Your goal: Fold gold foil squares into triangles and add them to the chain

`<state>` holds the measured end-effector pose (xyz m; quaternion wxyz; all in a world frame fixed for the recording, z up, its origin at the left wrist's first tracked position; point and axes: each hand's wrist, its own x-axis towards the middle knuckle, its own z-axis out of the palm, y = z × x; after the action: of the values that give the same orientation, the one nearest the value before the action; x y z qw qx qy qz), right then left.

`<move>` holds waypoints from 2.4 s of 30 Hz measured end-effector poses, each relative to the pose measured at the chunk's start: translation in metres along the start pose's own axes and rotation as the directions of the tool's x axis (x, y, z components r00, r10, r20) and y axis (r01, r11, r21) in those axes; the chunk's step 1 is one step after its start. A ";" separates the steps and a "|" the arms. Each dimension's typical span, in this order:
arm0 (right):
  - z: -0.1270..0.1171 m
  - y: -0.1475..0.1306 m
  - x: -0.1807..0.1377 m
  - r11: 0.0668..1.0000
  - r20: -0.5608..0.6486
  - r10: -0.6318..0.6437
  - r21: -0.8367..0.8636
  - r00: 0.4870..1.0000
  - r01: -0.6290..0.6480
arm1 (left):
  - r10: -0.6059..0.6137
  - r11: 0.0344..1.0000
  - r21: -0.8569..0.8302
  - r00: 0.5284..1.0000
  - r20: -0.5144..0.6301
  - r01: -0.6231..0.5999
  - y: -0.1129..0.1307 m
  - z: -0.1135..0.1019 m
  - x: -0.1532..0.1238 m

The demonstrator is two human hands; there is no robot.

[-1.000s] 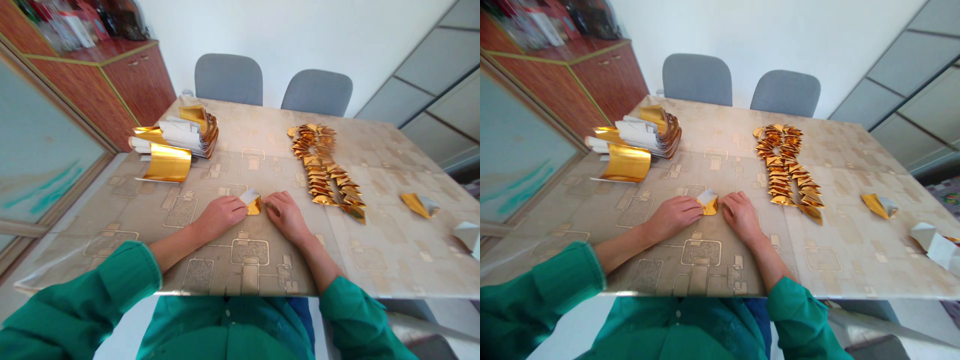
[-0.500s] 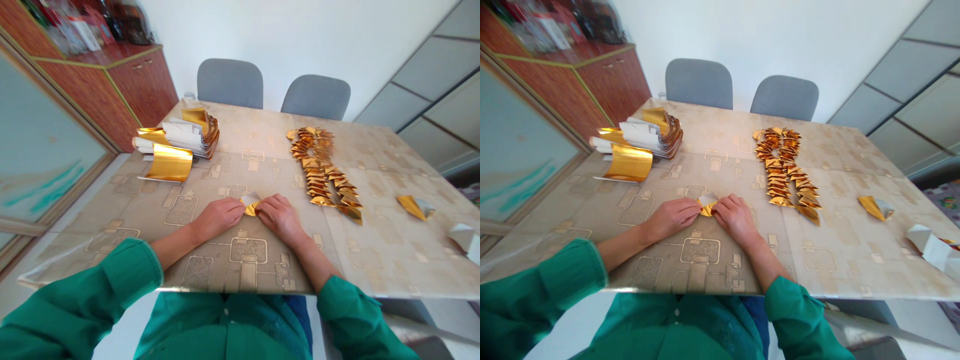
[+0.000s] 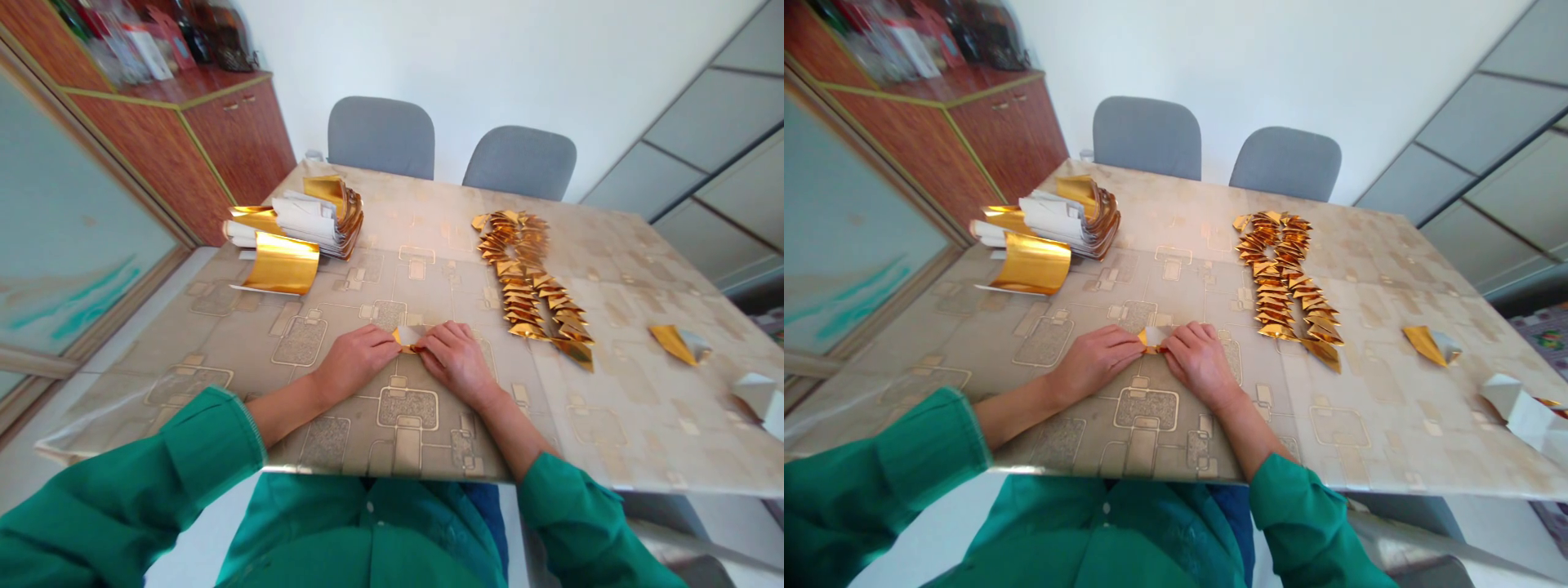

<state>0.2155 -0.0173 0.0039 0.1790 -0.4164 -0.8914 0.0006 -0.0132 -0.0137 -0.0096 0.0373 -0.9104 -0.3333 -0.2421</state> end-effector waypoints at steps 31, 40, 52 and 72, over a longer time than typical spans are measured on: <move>0.003 -0.002 -0.003 0.960 0.017 0.165 0.226 0.986 -0.164 | -0.174 0.974 -0.131 0.982 0.072 0.182 -0.001 -0.006 0.001; 0.005 -0.004 0.002 0.950 0.031 0.225 0.213 0.974 -0.226 | -0.226 0.960 -0.154 0.971 0.079 0.236 -0.003 -0.006 0.001; 0.003 -0.011 0.007 0.914 0.052 0.335 0.227 0.941 -0.338 | -0.371 0.900 -0.183 0.916 0.154 0.395 -0.006 -0.008 0.006; 0.006 -0.009 0.013 0.822 0.065 0.462 0.341 0.884 -0.455 | -0.457 0.868 -0.122 0.870 0.185 0.482 -0.002 -0.006 0.015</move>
<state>0.1995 -0.0123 0.0033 0.2533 -0.5801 -0.7488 0.1963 -0.0072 -0.0043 0.0024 -0.1232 -0.8173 -0.5257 -0.2014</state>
